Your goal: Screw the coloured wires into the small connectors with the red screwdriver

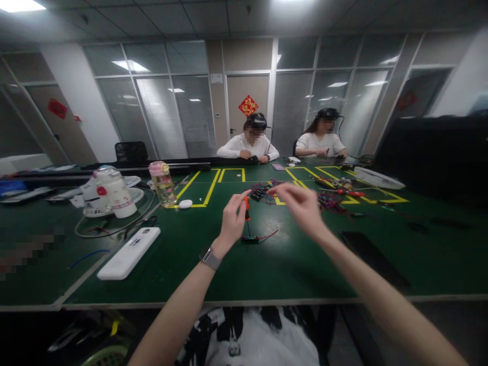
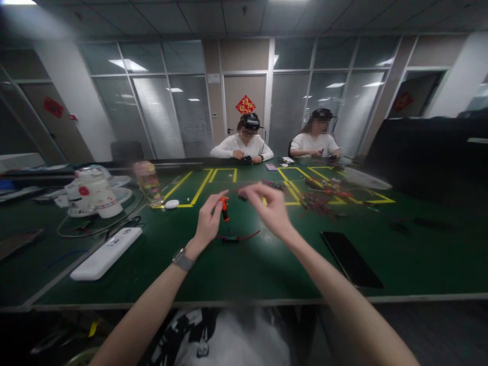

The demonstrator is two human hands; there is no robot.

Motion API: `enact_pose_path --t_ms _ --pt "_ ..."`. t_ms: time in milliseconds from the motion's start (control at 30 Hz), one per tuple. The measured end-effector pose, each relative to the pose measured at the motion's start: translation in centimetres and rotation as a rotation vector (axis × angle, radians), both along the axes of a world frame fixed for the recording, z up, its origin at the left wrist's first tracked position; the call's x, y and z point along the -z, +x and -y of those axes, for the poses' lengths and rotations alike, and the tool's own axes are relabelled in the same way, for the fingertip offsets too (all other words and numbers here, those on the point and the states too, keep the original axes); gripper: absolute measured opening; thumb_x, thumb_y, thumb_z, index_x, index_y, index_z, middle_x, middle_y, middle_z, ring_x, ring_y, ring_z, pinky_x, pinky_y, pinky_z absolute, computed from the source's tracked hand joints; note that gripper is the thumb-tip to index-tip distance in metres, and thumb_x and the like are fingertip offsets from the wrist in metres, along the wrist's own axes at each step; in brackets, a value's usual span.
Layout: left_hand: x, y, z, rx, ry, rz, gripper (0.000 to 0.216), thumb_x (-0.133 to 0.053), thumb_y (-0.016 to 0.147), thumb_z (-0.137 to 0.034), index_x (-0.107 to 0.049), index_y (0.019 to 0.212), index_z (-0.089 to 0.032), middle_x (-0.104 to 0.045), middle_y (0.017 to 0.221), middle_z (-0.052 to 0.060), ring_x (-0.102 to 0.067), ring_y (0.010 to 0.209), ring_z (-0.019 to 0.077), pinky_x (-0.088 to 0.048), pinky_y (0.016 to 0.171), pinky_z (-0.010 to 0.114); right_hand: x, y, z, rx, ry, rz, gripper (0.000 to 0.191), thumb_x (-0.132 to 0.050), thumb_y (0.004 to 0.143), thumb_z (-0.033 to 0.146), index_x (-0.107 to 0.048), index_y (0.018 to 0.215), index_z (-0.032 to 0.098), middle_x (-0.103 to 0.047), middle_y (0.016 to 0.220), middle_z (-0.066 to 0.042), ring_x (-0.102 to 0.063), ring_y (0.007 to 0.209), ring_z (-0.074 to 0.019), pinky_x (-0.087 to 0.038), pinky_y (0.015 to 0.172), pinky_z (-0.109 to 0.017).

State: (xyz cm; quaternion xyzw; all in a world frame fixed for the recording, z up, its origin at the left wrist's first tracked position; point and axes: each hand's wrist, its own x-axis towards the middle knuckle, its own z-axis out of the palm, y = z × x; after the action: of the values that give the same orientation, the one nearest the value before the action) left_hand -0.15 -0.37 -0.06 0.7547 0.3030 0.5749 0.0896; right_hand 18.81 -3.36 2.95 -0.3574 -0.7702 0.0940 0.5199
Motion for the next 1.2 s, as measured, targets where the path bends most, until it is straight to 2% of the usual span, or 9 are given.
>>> enact_pose_path --t_ms 67,167,300,433,600,733,833,1033,1200 --pt "0.0 -0.1 -0.1 0.025 -0.007 0.007 0.033 -0.036 0.097 -0.022 -0.055 0.124 -0.021 -0.061 0.108 0.007 -0.059 0.097 0.0162 -0.047 0.087 0.030 3.0 -1.0 -1.7 -0.034 -0.140 0.031 0.018 -0.059 0.087 0.028 -0.066 0.099 0.017 -0.068 0.096 -0.007 -0.064 0.090 -0.0172 -0.051 0.084 -0.033" --pt "0.1 0.0 -0.3 0.099 -0.051 0.037 0.032 -0.038 0.097 -0.024 -0.056 0.123 -0.021 -0.060 0.111 0.008 -0.061 0.096 0.0158 -0.050 0.084 0.029 7.8 -2.0 -3.8 -0.074 -0.351 0.169 0.038 -0.076 0.068 0.024 -0.066 0.104 0.014 -0.068 0.091 -0.007 -0.063 0.083 -0.0186 -0.051 0.076 -0.032" --pt "0.3 0.3 -0.7 0.196 -0.139 0.127 0.031 -0.044 0.095 -0.027 -0.056 0.122 -0.021 -0.061 0.106 0.007 -0.064 0.086 0.0139 -0.054 0.074 0.025 10.7 -2.2 -5.0 -0.134 -0.401 0.249 0.029 -0.076 0.067 0.023 -0.070 0.095 0.015 -0.065 0.082 -0.004 -0.059 0.074 -0.0154 -0.048 0.068 -0.028" --pt "0.2 0.6 -0.9 0.136 -0.129 0.157 0.024 -0.050 0.092 -0.026 -0.063 0.112 -0.022 -0.060 0.099 0.005 -0.062 0.082 0.0127 -0.052 0.069 0.022 10.9 -2.4 -4.9 -0.153 -0.398 0.201 0.013 -0.071 0.070 0.018 -0.071 0.083 0.014 -0.060 0.074 -0.002 -0.055 0.065 -0.0123 -0.044 0.061 -0.024" --pt "-0.2 0.7 -0.5 -0.014 -0.042 0.071 0.021 -0.062 0.084 -0.028 -0.068 0.104 -0.023 -0.053 0.091 0.003 -0.057 0.084 0.0138 -0.050 0.072 0.023 11.2 -2.6 -4.8 -0.148 -0.388 0.185 0.013 -0.070 0.070 0.016 -0.071 0.082 0.014 -0.059 0.071 -0.001 -0.053 0.062 -0.0114 -0.042 0.060 -0.024" --pt "0.0 0.6 -0.7 0.176 -0.135 0.086 0.034 -0.041 0.095 -0.024 -0.055 0.127 -0.026 -0.056 0.112 0.007 -0.059 0.096 0.0145 -0.052 0.080 0.026 11.3 -2.6 -4.8 -0.153 -0.392 0.195 0.013 -0.069 0.070 0.014 -0.071 0.083 0.014 -0.060 0.074 -0.002 -0.054 0.064 -0.0120 -0.043 0.062 -0.024" --pt "0.3 0.6 -1.1 0.257 -0.195 0.142 0.037 -0.044 0.094 -0.025 -0.052 0.130 -0.024 -0.057 0.111 0.007 -0.062 0.087 0.0127 -0.054 0.072 0.023 11.1 -2.6 -4.7 -0.152 -0.389 0.197 0.013 -0.069 0.070 0.016 -0.071 0.083 0.014 -0.059 0.073 -0.001 -0.053 0.063 -0.0116 -0.042 0.061 -0.024" --pt "0.1 0.4 -0.8 -0.057 -0.029 0.075 0.024 -0.063 0.084 -0.027 -0.067 0.107 -0.024 -0.053 0.090 0.002 -0.056 0.082 0.0134 -0.051 0.071 0.023 11.0 -2.6 -4.7 -0.157 -0.360 0.212 0.013 -0.071 0.070 0.017 -0.072 0.082 0.015 -0.058 0.073 -0.001 -0.050 0.061 -0.0106 -0.041 0.059 -0.023" --pt "0.1 0.2 -0.9 0.127 -0.117 0.070 0.034 -0.040 0.096 -0.023 -0.054 0.127 -0.025 -0.055 0.117 0.007 -0.060 0.097 0.0146 -0.051 0.084 0.028 11.0 -2.6 -4.8 -0.158 -0.353 0.214 0.012 -0.070 0.071 0.019 -0.072 0.082 0.015 -0.059 0.074 -0.002 -0.051 0.061 -0.0109 -0.041 0.059 -0.023"
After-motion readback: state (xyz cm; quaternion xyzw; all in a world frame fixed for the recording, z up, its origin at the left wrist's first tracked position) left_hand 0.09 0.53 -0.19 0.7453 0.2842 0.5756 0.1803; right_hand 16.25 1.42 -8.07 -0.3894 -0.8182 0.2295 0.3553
